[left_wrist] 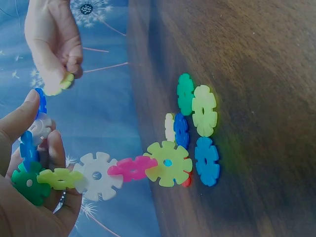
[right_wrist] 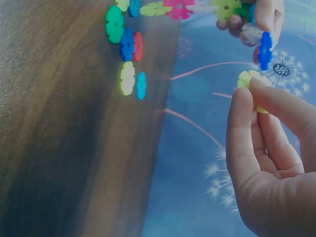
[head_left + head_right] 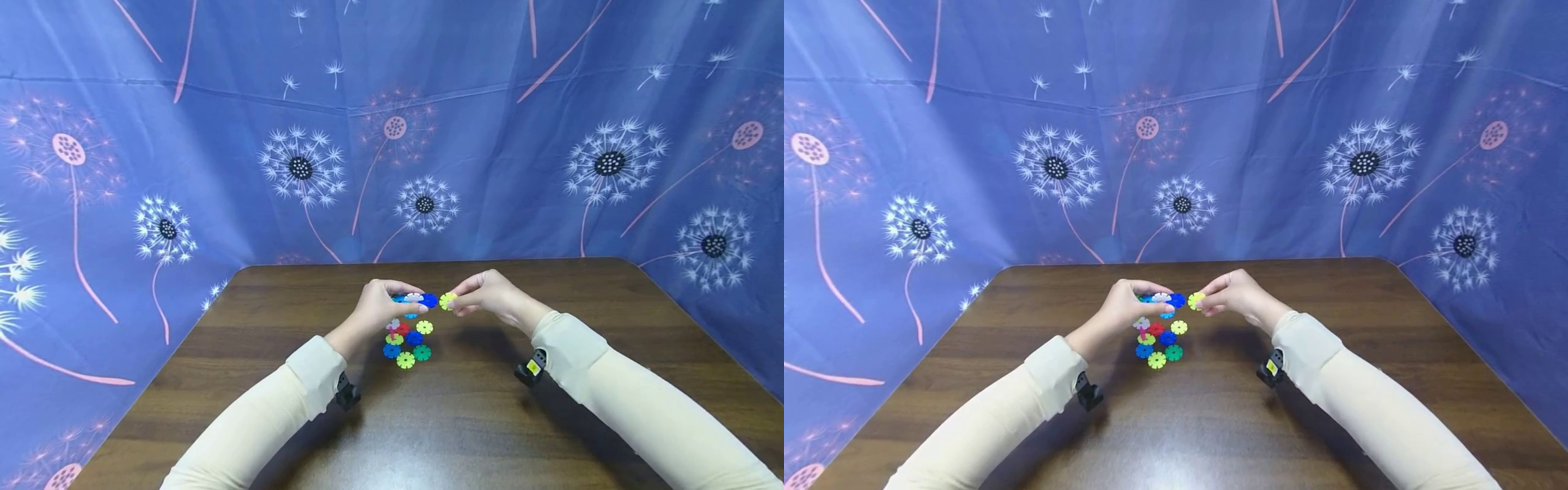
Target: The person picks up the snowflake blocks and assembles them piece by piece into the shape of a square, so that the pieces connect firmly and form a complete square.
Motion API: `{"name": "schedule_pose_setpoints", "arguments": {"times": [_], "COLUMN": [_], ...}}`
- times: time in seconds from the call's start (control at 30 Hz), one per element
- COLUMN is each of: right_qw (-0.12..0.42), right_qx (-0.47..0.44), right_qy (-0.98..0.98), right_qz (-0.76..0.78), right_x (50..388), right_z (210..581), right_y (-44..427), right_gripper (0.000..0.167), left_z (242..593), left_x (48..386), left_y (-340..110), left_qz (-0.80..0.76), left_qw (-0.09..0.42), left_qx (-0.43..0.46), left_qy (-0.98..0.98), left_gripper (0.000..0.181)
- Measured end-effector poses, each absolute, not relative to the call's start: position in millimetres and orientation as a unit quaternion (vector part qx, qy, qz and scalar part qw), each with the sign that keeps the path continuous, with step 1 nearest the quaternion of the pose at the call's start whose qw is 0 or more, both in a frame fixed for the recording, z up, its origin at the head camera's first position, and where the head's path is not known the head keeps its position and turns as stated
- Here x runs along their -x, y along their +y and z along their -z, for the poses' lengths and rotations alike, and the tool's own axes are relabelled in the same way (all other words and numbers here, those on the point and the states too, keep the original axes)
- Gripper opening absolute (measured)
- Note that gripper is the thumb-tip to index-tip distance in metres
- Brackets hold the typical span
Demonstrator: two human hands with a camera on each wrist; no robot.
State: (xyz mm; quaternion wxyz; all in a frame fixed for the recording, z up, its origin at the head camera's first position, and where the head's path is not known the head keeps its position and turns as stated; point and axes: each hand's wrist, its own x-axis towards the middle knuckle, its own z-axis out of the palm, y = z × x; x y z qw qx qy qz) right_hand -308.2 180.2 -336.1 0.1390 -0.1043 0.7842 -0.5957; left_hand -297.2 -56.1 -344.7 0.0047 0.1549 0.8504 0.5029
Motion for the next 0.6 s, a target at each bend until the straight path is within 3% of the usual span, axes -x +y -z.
{"name": "schedule_pose_setpoints", "arguments": {"times": [0.6], "right_qw": [0.08], "right_qx": [0.129], "right_qy": [0.813], "right_qz": [0.562], "right_x": [292.0], "right_z": [324.7], "right_y": [174.3], "right_gripper": [0.027], "left_z": [340.7], "left_x": [292.6], "left_y": [-49.4], "left_qz": [-0.493], "left_qw": [-0.003], "left_qx": [-0.17], "left_qy": [0.853], "left_gripper": [0.029]}}
